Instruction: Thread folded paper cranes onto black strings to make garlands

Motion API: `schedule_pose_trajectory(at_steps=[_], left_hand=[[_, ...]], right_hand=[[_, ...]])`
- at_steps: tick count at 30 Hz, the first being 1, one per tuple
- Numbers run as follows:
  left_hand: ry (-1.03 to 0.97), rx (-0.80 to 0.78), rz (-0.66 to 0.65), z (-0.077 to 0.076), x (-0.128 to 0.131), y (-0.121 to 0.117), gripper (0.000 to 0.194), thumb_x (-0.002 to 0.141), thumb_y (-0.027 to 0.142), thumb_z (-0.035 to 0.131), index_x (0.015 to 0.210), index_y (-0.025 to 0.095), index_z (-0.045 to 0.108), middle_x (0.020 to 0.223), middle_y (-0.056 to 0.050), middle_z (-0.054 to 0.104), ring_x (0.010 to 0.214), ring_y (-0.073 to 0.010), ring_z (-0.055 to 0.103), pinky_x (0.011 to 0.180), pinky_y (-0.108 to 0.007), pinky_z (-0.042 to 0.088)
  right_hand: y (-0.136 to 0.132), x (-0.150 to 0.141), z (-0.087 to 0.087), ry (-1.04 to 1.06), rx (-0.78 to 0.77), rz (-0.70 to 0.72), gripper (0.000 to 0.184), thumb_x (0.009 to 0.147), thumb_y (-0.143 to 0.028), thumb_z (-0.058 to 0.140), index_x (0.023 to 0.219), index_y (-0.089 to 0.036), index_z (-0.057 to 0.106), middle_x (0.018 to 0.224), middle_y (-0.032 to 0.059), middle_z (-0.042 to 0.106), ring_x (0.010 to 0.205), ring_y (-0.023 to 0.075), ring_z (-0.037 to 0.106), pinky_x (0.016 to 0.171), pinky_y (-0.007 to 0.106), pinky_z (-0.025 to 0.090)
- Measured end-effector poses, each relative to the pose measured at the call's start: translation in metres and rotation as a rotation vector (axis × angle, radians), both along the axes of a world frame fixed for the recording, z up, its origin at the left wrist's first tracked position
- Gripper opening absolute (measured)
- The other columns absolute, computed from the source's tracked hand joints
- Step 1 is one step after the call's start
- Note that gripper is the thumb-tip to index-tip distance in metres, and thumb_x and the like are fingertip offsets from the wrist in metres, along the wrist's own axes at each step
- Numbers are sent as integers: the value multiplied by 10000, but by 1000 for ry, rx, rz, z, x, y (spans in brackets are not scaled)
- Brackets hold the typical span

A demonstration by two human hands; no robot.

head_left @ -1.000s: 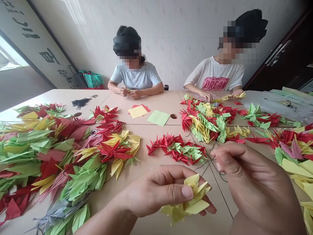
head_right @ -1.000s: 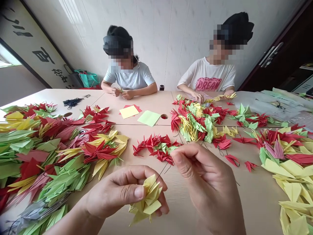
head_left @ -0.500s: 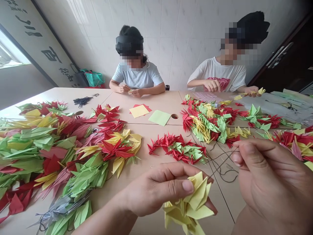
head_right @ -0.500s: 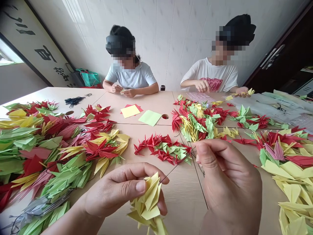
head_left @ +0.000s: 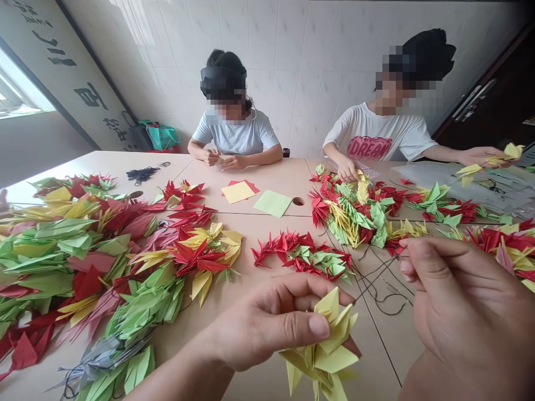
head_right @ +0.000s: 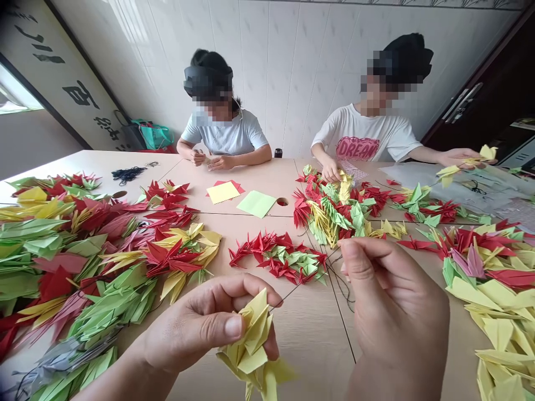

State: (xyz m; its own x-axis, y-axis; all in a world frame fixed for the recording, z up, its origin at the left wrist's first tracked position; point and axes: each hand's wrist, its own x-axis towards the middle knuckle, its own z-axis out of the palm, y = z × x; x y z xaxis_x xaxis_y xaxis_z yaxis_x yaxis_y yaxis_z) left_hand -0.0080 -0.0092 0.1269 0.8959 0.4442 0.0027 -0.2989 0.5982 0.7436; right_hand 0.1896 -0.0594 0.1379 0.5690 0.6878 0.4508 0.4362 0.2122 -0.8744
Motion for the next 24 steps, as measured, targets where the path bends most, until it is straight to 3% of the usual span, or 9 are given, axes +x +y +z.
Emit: schedule_pose_trajectory(at_steps=[3,7,9,12,15,18,21,24], left_hand=[[-9,-25,11,0,-1,0,291,799,273,653,1064,157,624,826,-83,708,703,-124,650,631,-203,485],[27,-91,119,1,-1,-1,252,807,268,638,1025,143,615,804,-85,706,698,-144,669,632,-225,510],[24,-109,171,2,-1,-1,241,809,269,636,1012,142,613,792,-79,701,690,-141,675,630,-222,518],[21,-106,199,3,-1,0,243,814,271,633,1017,141,603,801,-79,696,689,-133,677,634,-215,523],[14,-72,209,3,-1,0,224,831,255,613,1027,154,572,820,-77,697,685,-129,675,625,-209,516],[-44,-33,212,3,0,1,174,860,229,573,1014,161,531,813,-76,701,692,-129,675,634,-203,501],[-102,-18,200,2,0,2,124,887,212,528,998,165,499,799,-72,704,695,-135,683,648,-213,501],[-101,-10,203,0,0,3,99,883,191,531,968,163,488,798,-55,695,680,-123,679,628,-199,499]], right_hand=[[5,-4,3,28,-33,-213,161,759,-400,696,786,-243,670,644,-4,556,599,170,493,535,306,364],[8,-13,8,-171,-3,-177,203,813,-368,633,977,-249,651,1034,70,577,747,173,544,639,314,460],[5,-15,8,-259,30,-147,183,815,-352,627,965,-251,655,1128,70,554,812,179,562,642,298,490],[-5,-15,7,-241,-37,87,156,826,-360,615,933,-264,675,978,33,632,694,146,594,551,236,504],[-13,-18,8,-108,-191,402,228,878,-368,548,1068,-293,648,722,-4,646,517,115,566,462,201,496],[-13,-24,10,-16,-341,624,314,910,-367,498,1200,-294,595,614,-4,636,530,145,608,490,222,535],[-8,-29,12,51,-409,750,322,918,-372,484,1210,-282,585,682,17,667,568,156,637,512,230,555],[-4,-32,12,94,-451,779,231,917,-369,495,1068,-263,634,694,5,644,590,130,620,532,197,548]])
